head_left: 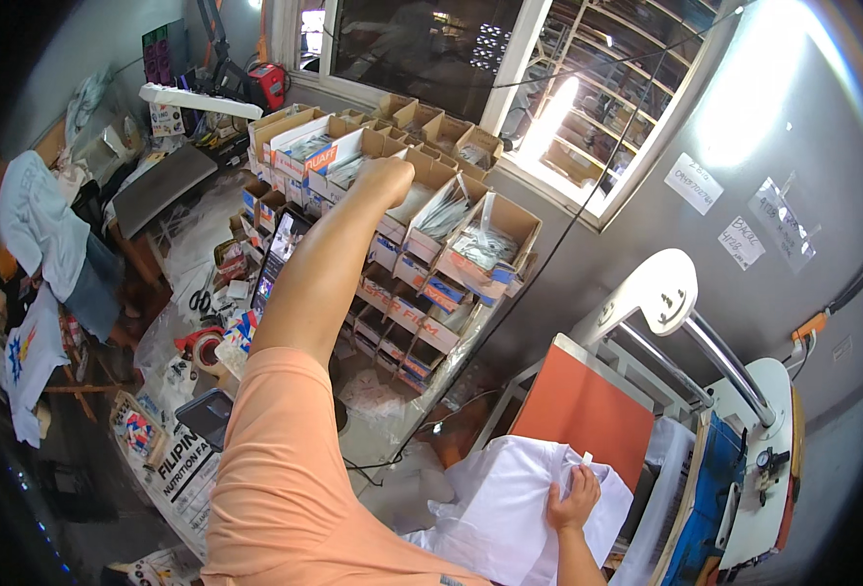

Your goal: The person repeatedly places white t-shirts onto a heat press machine, aligns them, and operates the press to apply a graphic. They then remove the printed shirts and stack them on a nearby table.

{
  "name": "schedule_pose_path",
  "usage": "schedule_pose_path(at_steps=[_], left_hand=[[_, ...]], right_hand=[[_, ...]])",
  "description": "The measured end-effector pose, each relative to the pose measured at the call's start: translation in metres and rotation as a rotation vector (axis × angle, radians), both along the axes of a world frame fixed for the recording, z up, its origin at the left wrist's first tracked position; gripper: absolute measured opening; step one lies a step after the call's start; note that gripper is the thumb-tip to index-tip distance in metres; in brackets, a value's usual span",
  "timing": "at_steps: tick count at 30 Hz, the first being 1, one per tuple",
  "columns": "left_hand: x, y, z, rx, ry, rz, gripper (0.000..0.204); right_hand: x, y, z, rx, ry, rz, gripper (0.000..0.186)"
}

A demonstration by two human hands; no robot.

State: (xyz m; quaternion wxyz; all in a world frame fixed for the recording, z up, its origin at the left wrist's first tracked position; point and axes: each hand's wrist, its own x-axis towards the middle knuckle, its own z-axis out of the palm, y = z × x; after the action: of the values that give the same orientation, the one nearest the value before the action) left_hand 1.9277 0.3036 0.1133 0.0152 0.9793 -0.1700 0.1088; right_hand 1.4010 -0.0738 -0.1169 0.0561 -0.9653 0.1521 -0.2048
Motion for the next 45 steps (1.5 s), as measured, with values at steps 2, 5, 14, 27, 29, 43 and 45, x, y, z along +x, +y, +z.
schedule_pose_path(at_steps=[2, 5, 14, 27, 29, 43, 45], left_hand=[[-0.001, 0.001, 0.0, -0.036, -0.009, -0.007, 0.019], [-0.006, 0.003, 0.012, -0.244, 0.119, -0.066, 0.016], [0.011, 0.017, 0.013, -1.096, 0.194, 0.075, 0.007], [-0.002, 0.011, -0.002, -1.237, 0.205, 0.124, 0.011], [-0.007, 0.018, 0.0, -1.295, 0.154, 0.129, 0.011], [-0.381, -0.138, -0.125, -1.425, 0.555, -0.534, 0.018], [-0.434, -0.157, -0.195, -1.487, 0.909, -0.442, 0.013]], right_hand=[[0.0, -0.001, 0.0, 0.02, -0.008, 0.005, 0.053], [-0.001, -0.001, 0.003, 0.026, -0.023, 0.0, 0.052], [-0.002, -0.001, 0.005, 0.027, -0.054, -0.004, 0.052], [-0.005, -0.005, 0.0, 0.053, -0.048, -0.013, 0.051], [-0.004, -0.004, 0.003, 0.047, -0.051, -0.002, 0.051], [-0.019, -0.015, 0.018, 0.208, -0.361, 0.125, 0.038], [-0.038, -0.02, 0.034, 0.46, -0.322, 0.136, 0.026]])
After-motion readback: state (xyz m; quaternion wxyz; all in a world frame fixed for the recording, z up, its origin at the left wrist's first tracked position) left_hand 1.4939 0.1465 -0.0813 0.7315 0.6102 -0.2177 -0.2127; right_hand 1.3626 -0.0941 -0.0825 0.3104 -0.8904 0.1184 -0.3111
